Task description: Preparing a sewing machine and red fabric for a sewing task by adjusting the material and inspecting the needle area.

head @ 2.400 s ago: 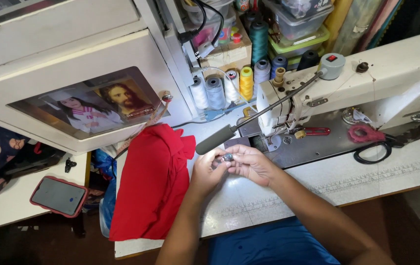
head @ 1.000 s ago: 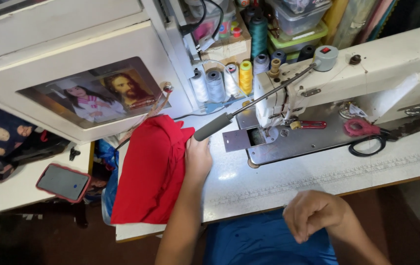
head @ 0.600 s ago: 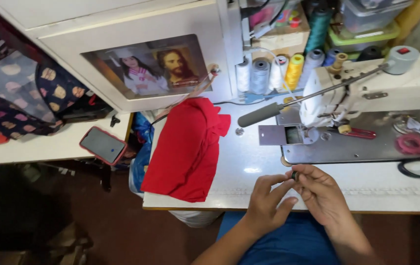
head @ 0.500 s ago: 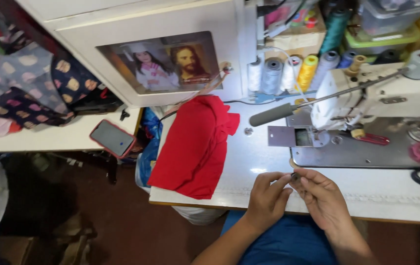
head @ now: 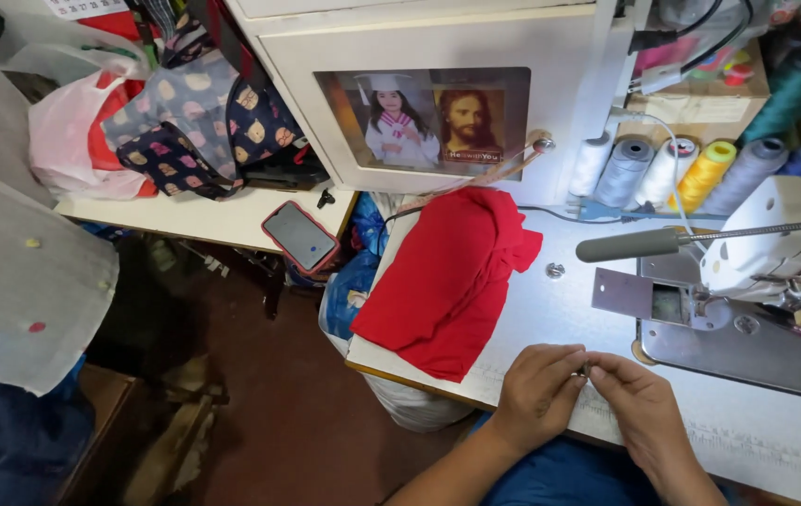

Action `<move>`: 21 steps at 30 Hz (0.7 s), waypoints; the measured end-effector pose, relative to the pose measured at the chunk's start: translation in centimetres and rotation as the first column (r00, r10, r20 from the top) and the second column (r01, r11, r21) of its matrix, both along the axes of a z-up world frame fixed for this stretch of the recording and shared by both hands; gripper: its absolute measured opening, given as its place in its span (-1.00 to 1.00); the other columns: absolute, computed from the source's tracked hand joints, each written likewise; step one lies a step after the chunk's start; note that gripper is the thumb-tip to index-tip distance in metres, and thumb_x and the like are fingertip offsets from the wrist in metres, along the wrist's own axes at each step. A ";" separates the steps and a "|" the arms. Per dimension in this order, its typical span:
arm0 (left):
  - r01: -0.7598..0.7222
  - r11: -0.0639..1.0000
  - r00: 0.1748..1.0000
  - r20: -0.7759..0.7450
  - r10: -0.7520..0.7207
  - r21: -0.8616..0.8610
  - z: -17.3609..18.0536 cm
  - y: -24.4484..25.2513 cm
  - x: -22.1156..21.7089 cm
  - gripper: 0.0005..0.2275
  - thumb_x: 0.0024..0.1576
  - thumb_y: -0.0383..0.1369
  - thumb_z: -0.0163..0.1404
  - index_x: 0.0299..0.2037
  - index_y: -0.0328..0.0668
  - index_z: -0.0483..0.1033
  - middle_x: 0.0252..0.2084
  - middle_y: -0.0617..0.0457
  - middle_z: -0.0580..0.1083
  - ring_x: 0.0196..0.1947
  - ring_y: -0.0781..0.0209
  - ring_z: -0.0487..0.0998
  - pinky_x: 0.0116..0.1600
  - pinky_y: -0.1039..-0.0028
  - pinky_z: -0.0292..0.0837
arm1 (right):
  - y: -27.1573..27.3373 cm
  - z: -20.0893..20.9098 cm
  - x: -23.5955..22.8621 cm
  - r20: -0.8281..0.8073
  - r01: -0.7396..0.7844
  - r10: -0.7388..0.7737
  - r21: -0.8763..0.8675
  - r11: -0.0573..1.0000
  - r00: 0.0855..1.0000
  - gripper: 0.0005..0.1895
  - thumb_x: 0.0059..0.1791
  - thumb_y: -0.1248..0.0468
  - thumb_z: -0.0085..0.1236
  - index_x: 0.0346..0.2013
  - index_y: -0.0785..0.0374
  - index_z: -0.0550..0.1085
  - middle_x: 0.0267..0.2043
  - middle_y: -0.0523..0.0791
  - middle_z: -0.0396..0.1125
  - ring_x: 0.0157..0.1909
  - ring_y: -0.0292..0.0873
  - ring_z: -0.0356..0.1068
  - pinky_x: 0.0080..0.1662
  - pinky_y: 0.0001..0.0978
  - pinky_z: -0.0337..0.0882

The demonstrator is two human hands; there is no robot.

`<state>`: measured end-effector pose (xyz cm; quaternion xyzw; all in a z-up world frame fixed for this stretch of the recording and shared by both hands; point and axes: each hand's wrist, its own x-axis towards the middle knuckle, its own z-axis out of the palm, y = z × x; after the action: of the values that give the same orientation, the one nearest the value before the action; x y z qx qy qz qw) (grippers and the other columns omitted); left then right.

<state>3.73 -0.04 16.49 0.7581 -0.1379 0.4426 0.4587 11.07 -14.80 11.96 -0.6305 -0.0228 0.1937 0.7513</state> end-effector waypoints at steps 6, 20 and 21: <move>0.014 1.000 1.000 -0.025 -0.014 0.003 0.4 0.8 -0.2 -0.81 0.25 -0.59 0.06 0.05 -0.39 0.48 -0.06 -0.24 0.53 -0.11 -0.12 0.58 0.01 0.21 0.57 | -1.0 1.8 0.8 0.126 -0.060 0.173 -0.617 0.785 0.977 -0.83 -0.05 0.19 0.30 -0.23 0.15 0.70 -0.18 -0.23 0.59 -0.04 -0.29 0.48 0.10 -0.45 0.35; 0.148 0.985 0.988 -0.052 -0.144 0.088 0.6 0.2 0.0 -0.79 0.27 -0.57 0.05 0.09 -0.38 0.46 -0.01 -0.21 0.56 -0.09 -0.14 0.64 0.06 0.21 0.58 | -3.5 0.6 3.8 0.685 -0.045 0.473 -0.543 0.838 0.554 -0.84 0.05 0.13 0.06 -0.29 0.09 0.53 0.04 -0.09 0.37 0.15 -0.09 0.35 0.25 -0.22 0.23; 0.088 0.995 0.994 -0.063 -0.086 0.043 0.0 0.1 0.5 -0.79 0.26 -0.57 0.03 0.09 -0.33 0.47 -0.05 -0.17 0.57 -0.10 -0.10 0.64 0.07 0.23 0.58 | -3.7 0.1 3.2 0.616 -0.114 0.530 -0.584 0.804 0.583 -0.85 0.04 0.12 0.09 -0.29 0.06 0.56 0.04 -0.12 0.37 0.16 -0.11 0.34 0.27 -0.23 0.19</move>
<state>4.18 0.10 16.53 0.7747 -0.1667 0.3956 0.4642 14.24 -18.53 12.03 -0.8024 -0.4024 0.0504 0.4378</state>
